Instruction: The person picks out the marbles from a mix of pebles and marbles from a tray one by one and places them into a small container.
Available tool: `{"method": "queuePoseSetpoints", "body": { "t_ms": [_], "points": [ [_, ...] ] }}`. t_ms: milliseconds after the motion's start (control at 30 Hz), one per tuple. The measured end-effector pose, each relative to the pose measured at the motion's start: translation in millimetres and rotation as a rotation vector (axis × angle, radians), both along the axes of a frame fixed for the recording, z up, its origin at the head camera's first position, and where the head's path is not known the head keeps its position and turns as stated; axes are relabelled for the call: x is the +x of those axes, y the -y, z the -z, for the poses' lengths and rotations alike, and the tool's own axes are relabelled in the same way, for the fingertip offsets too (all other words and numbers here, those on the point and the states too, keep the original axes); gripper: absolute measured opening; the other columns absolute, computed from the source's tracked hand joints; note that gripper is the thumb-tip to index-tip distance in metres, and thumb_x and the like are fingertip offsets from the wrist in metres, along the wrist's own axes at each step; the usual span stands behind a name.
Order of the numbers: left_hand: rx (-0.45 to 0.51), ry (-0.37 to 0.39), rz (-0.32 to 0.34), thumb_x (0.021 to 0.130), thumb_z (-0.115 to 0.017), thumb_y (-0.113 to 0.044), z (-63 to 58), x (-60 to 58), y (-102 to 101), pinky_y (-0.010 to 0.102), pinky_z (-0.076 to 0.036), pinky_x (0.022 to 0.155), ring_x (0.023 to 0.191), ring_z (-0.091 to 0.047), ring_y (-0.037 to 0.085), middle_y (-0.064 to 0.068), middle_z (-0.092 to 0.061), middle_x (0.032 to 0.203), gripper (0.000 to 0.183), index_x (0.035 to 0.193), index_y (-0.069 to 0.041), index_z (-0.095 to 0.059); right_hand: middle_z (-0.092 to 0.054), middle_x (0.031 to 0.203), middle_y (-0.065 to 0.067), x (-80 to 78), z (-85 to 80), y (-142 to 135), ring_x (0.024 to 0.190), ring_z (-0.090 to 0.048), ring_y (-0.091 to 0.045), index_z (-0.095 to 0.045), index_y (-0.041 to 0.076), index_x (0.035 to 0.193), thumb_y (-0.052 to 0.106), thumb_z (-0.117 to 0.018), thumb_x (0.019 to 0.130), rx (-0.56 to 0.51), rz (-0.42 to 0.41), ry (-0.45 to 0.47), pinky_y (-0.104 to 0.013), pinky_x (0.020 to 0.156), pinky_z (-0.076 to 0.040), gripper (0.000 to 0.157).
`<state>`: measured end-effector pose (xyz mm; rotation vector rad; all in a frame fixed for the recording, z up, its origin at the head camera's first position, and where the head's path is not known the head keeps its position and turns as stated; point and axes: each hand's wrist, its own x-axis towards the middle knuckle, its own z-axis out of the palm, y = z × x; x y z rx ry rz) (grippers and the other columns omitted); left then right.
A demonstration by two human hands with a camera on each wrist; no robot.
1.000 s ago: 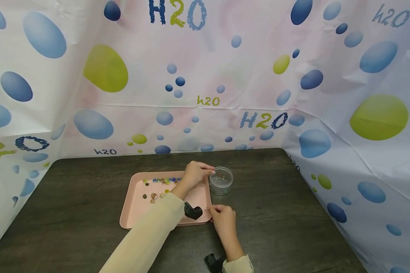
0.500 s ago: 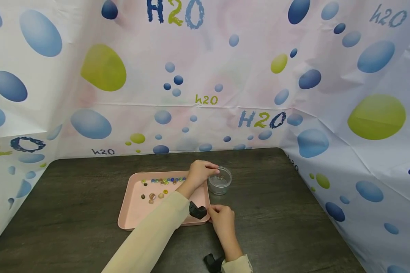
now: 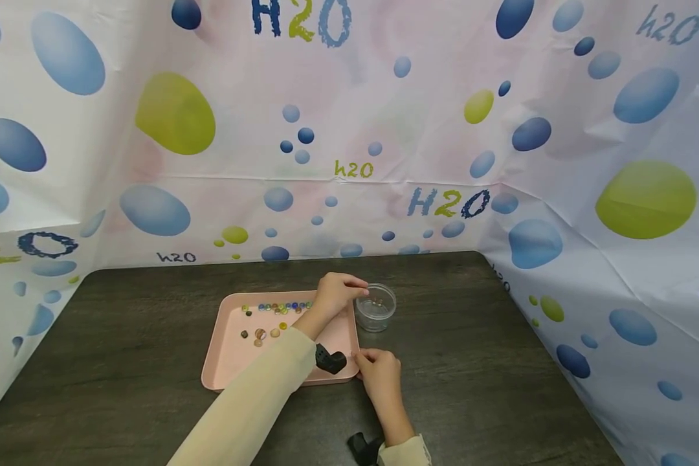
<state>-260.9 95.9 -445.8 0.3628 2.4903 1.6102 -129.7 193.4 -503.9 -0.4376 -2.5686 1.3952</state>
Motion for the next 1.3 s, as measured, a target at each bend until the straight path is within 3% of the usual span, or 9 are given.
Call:
{"method": "queuePoseSetpoints", "body": {
  "t_ms": [133, 267, 367, 433, 633, 800, 967, 1133, 1300],
  "points": [
    [0.008, 0.005, -0.005, 0.09, -0.075, -0.02, 0.9, -2.3, 14.5, 0.023, -0.047, 0.061, 0.076, -0.062, 0.015, 0.007, -0.076, 0.103, 0.019, 0.105, -0.01, -0.079, -0.076, 0.079, -0.014, -0.7, 0.1, -0.1, 0.058, -0.067, -0.009, -0.079, -0.002, 0.086, 0.008, -0.067, 0.085, -0.006, -0.003, -0.004, -0.019, 0.054, -0.054, 0.015],
    [0.016, 0.045, -0.027, 0.091, -0.074, -0.021, 2.2, -5.2, 30.3, 0.035, -0.055, 0.055, 0.069, -0.064, 0.03, 0.008, -0.076, 0.101, 0.016, 0.104, -0.013, -0.079, -0.076, 0.084, -0.017, -1.6, 0.6, 0.0, 0.06, -0.07, -0.012, -0.079, -0.003, 0.088, 0.008, -0.067, 0.086, -0.027, -0.002, 0.003, -0.021, 0.055, -0.057, 0.016],
    [0.024, 0.057, -0.04, 0.091, -0.073, -0.02, 4.2, -7.3, 42.1, 0.043, -0.059, 0.06, 0.078, -0.067, 0.04, 0.01, -0.075, 0.103, 0.015, 0.103, -0.011, -0.078, -0.077, 0.085, -0.018, -1.6, 0.8, -0.3, 0.061, -0.071, -0.014, -0.079, -0.004, 0.089, 0.008, -0.068, 0.086, -0.033, 0.001, 0.005, -0.022, 0.056, -0.057, 0.016],
    [0.028, 0.046, -0.043, 0.092, -0.072, -0.018, 6.0, -8.5, 49.5, 0.039, -0.059, 0.06, 0.081, -0.068, 0.041, 0.011, -0.074, 0.105, 0.015, 0.103, -0.009, -0.078, -0.076, 0.085, -0.018, -1.3, 0.6, -0.7, 0.062, -0.072, -0.015, -0.079, -0.004, 0.089, 0.008, -0.068, 0.086, -0.033, -0.002, 0.001, -0.023, 0.056, -0.058, 0.016],
    [-0.013, 0.003, -0.068, 0.091, -0.073, -0.015, 15.5, -13.0, 68.1, 0.022, -0.05, 0.057, 0.082, -0.069, 0.032, 0.012, -0.075, 0.102, 0.015, 0.102, -0.005, -0.077, -0.076, 0.083, -0.017, -1.4, 1.2, 0.4, 0.061, -0.071, -0.015, -0.079, -0.004, 0.089, 0.009, -0.069, 0.087, -0.026, -0.002, 0.002, -0.022, 0.056, -0.057, 0.017],
    [-0.052, 0.001, -0.104, 0.09, -0.075, -0.017, 24.0, -15.9, 80.1, 0.022, -0.051, 0.061, 0.082, -0.07, 0.024, 0.01, -0.076, 0.101, 0.013, 0.099, -0.008, -0.079, -0.076, 0.083, -0.018, -2.5, 2.7, 1.6, 0.06, -0.07, -0.013, -0.078, -0.004, 0.089, 0.008, -0.067, 0.086, -0.023, 0.011, 0.014, -0.022, 0.054, -0.057, 0.017],
    [-0.061, 0.033, -0.134, 0.091, -0.073, -0.016, 28.4, -15.0, 92.2, 0.023, -0.05, 0.059, 0.076, -0.067, 0.024, 0.01, -0.076, 0.103, 0.012, 0.099, -0.008, -0.078, -0.076, 0.082, -0.016, -3.7, 4.2, 0.3, 0.06, -0.068, -0.011, -0.079, -0.004, 0.087, 0.008, -0.065, 0.085, -0.015, 0.018, 0.024, -0.022, 0.054, -0.057, 0.018],
    [-0.142, 0.013, -0.169, 0.09, -0.074, -0.016, 31.4, -14.4, 103.9, 0.025, -0.053, 0.065, 0.081, -0.068, 0.02, 0.008, -0.077, 0.099, 0.011, 0.097, -0.01, -0.079, -0.076, 0.082, -0.016, -4.2, 5.3, 0.2, 0.06, -0.067, -0.011, -0.079, -0.004, 0.088, 0.008, -0.065, 0.085, -0.011, 0.019, 0.033, -0.022, 0.053, -0.056, 0.018],
    [-0.157, 0.01, -0.186, 0.089, -0.075, -0.016, 35.8, -12.5, 109.8, 0.02, -0.048, 0.058, 0.078, -0.069, 0.018, 0.007, -0.078, 0.092, 0.01, 0.094, -0.01, -0.08, -0.076, 0.078, -0.015, -4.5, 6.1, 0.6, 0.058, -0.066, -0.01, -0.079, -0.004, 0.087, 0.008, -0.066, 0.085, -0.005, 0.017, 0.028, -0.021, 0.052, -0.055, 0.018]
  ]
}}
